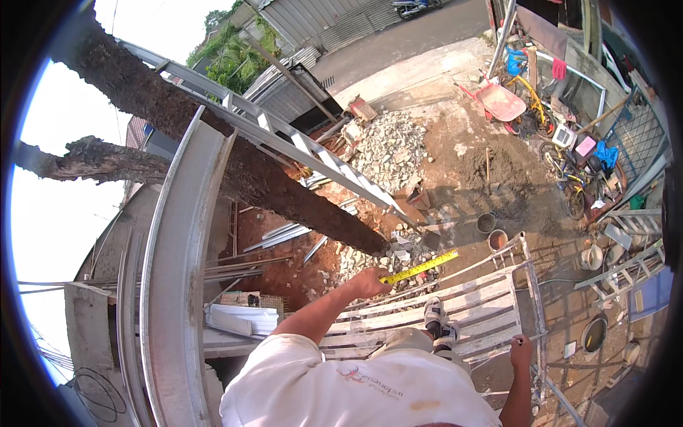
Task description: The person measures a curved metal rail with a tape measure and marks it with a pen. Then, using an angle grinder, the person cuts the metal rail at the marked points.
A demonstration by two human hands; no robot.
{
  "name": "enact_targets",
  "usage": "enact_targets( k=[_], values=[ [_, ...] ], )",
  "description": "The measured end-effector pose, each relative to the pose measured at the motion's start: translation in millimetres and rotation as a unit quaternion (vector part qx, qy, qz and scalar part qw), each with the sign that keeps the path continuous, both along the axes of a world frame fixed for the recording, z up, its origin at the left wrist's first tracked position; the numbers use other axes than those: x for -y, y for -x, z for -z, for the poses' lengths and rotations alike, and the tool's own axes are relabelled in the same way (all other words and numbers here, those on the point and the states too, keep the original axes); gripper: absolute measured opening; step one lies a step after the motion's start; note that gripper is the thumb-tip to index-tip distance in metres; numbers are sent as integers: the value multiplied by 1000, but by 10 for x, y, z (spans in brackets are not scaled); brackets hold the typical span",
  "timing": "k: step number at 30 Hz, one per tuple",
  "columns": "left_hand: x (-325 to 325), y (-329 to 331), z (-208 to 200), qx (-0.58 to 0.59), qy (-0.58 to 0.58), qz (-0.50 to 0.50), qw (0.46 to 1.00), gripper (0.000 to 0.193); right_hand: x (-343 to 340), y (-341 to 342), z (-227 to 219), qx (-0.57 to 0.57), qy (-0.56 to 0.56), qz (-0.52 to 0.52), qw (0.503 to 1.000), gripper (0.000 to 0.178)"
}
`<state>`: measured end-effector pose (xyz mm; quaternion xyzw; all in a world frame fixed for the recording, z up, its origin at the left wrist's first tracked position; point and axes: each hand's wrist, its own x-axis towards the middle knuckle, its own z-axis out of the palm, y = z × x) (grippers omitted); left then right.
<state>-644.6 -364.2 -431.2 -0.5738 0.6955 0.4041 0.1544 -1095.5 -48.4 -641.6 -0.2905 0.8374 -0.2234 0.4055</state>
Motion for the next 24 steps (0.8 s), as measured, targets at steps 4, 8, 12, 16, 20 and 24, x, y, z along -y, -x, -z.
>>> enact_targets(
  k=[4,8,12,16,20,24],
  values=[
    [-27,-225,-27,-21,37,-19,999,59,680,-9,216,-15,89,-22,996,19],
    [-151,-363,-198,-15,82,-43,996,62,1363,-28,19,40,186,-83,978,15],
    [-367,-291,-638,-5,72,-105,992,62,2053,-203,-206,77,201,-132,968,15],
    [-761,-250,-985,-26,121,-145,982,59,2697,-436,-569,159,249,-158,942,20],
    [-1113,-196,-1385,-51,192,-174,964,57,3275,-894,-1696,177,302,-202,915,26],
    [-1317,-157,-1793,-72,230,-208,948,57,3626,-1427,-2611,222,396,-260,852,37]
  ],
)
